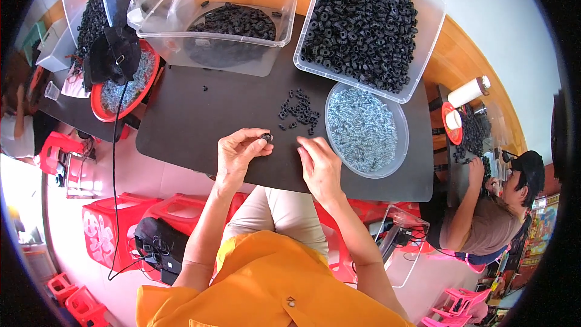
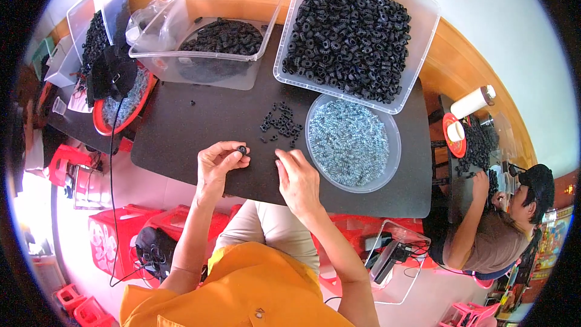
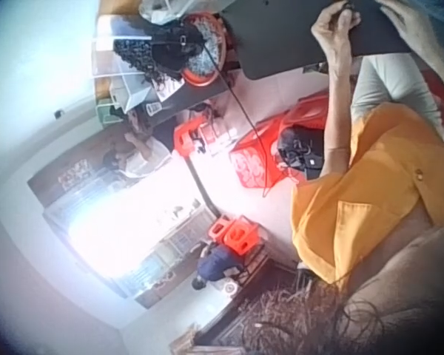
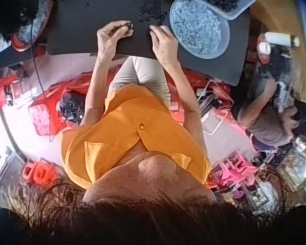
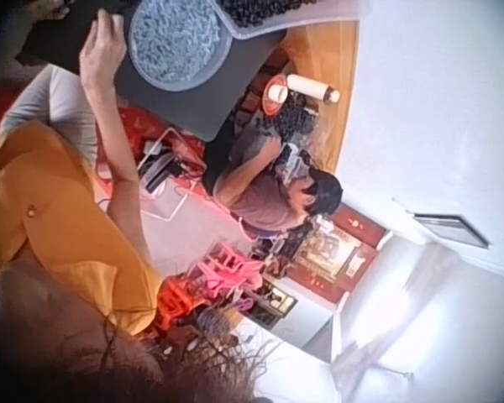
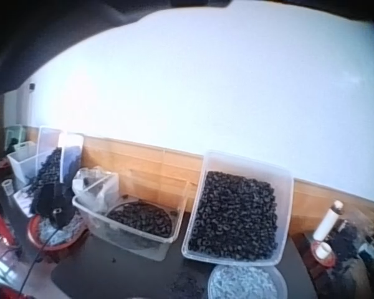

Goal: Assembling small black plastic components by hand at a workbench.

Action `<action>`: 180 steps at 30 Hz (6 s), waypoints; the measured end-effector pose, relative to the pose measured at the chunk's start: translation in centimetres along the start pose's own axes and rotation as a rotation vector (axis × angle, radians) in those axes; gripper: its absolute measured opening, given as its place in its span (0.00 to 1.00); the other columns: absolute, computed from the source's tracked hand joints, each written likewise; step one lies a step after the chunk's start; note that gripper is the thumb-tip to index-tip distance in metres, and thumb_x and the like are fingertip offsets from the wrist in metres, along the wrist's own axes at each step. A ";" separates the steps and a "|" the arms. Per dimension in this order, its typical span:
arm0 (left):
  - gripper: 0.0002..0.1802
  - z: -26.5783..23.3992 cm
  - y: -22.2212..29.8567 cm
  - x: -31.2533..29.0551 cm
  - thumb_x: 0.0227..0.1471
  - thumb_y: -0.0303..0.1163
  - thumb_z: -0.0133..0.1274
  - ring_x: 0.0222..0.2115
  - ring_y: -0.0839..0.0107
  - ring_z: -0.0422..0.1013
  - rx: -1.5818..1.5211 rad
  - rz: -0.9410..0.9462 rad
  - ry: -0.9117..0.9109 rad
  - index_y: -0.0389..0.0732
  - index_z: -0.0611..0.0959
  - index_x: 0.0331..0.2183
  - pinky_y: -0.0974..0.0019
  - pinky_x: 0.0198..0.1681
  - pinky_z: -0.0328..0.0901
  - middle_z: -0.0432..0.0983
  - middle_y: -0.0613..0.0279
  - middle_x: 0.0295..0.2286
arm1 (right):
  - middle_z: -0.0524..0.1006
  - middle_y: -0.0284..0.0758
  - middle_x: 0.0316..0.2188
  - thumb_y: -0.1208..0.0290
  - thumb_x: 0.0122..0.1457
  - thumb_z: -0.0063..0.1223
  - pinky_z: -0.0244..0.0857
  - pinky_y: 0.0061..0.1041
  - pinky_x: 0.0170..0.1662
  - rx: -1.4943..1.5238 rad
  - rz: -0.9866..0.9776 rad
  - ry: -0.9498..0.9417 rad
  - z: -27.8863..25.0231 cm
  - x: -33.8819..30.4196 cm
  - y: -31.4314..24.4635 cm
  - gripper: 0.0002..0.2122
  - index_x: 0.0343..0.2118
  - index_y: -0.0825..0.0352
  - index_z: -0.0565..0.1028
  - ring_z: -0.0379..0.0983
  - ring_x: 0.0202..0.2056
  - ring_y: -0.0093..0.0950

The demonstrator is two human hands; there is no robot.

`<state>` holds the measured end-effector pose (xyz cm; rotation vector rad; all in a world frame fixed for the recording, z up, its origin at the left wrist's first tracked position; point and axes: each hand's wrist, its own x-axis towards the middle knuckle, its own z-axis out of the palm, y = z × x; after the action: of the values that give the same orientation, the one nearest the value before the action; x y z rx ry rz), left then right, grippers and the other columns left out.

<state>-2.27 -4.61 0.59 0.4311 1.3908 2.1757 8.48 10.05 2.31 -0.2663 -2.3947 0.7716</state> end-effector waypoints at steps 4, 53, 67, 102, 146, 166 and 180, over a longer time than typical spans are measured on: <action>0.08 -0.3 -0.3 0.0 0.50 0.20 0.52 0.28 0.74 0.74 -0.026 0.006 -0.004 0.31 0.80 0.36 0.73 0.36 0.72 0.77 0.59 0.30 | 0.71 0.37 0.28 0.82 0.48 0.54 0.64 0.31 0.26 -0.014 0.001 0.007 2.0 1.8 0.0 0.09 0.35 0.67 0.75 0.71 0.24 0.36; 0.08 3.4 -2.0 0.3 0.52 0.20 0.50 0.30 0.77 0.72 0.076 -0.085 -0.234 0.31 0.77 0.37 0.75 0.37 0.69 0.75 0.62 0.30 | 0.74 0.36 0.23 0.84 0.50 0.54 0.67 0.19 0.26 0.209 0.124 -0.149 -3.8 1.8 -0.9 0.06 0.32 0.71 0.76 0.74 0.23 0.24; 0.07 3.6 -1.8 -0.3 0.49 0.18 0.51 0.29 0.78 0.72 0.342 -0.027 -0.247 0.30 0.78 0.34 0.75 0.34 0.68 0.75 0.62 0.28 | 0.71 0.39 0.22 0.84 0.47 0.52 0.63 0.30 0.25 0.110 -0.006 -0.270 -3.4 2.1 0.4 0.04 0.25 0.70 0.70 0.70 0.23 0.37; 0.08 5.1 -2.5 0.0 0.47 0.23 0.54 0.25 0.80 0.72 0.272 -0.016 0.016 0.28 0.80 0.31 0.75 0.31 0.67 0.77 0.61 0.25 | 0.70 0.42 0.34 0.85 0.41 0.56 0.68 0.31 0.35 -0.197 -0.145 -0.012 0.1 -0.2 -0.5 0.18 0.39 0.73 0.69 0.69 0.35 0.39; 0.08 9.5 1.8 8.5 0.44 0.21 0.54 0.23 0.61 0.73 0.889 0.577 -0.152 0.36 0.81 0.32 0.68 0.28 0.67 0.75 0.55 0.26 | 0.74 0.36 0.25 0.84 0.43 0.54 0.66 0.29 0.28 -0.047 0.053 0.324 -6.0 -2.5 0.2 0.10 0.30 0.66 0.75 0.72 0.26 0.35; 0.08 18.4 -2.5 17.2 0.39 0.22 0.54 0.35 0.53 0.70 1.207 0.750 -0.360 0.37 0.79 0.29 0.56 0.39 0.65 0.72 0.52 0.29 | 0.76 0.39 0.23 0.83 0.44 0.58 0.67 0.25 0.28 0.017 0.253 0.110 -8.8 0.6 8.8 0.05 0.25 0.70 0.74 0.74 0.23 0.30; 0.11 13.5 -0.3 10.8 0.44 0.21 0.54 0.24 0.76 0.73 0.565 0.299 -0.346 0.33 0.79 0.35 0.72 0.30 0.68 0.77 0.55 0.26 | 0.77 0.33 0.18 0.79 0.48 0.58 0.65 0.17 0.23 0.226 0.432 0.191 -9.5 1.3 9.7 0.02 0.26 0.71 0.77 0.72 0.20 0.17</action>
<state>-3.96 11.74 5.93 1.2263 1.8046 1.7627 13.16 22.76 3.44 -0.7436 -2.0695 1.1443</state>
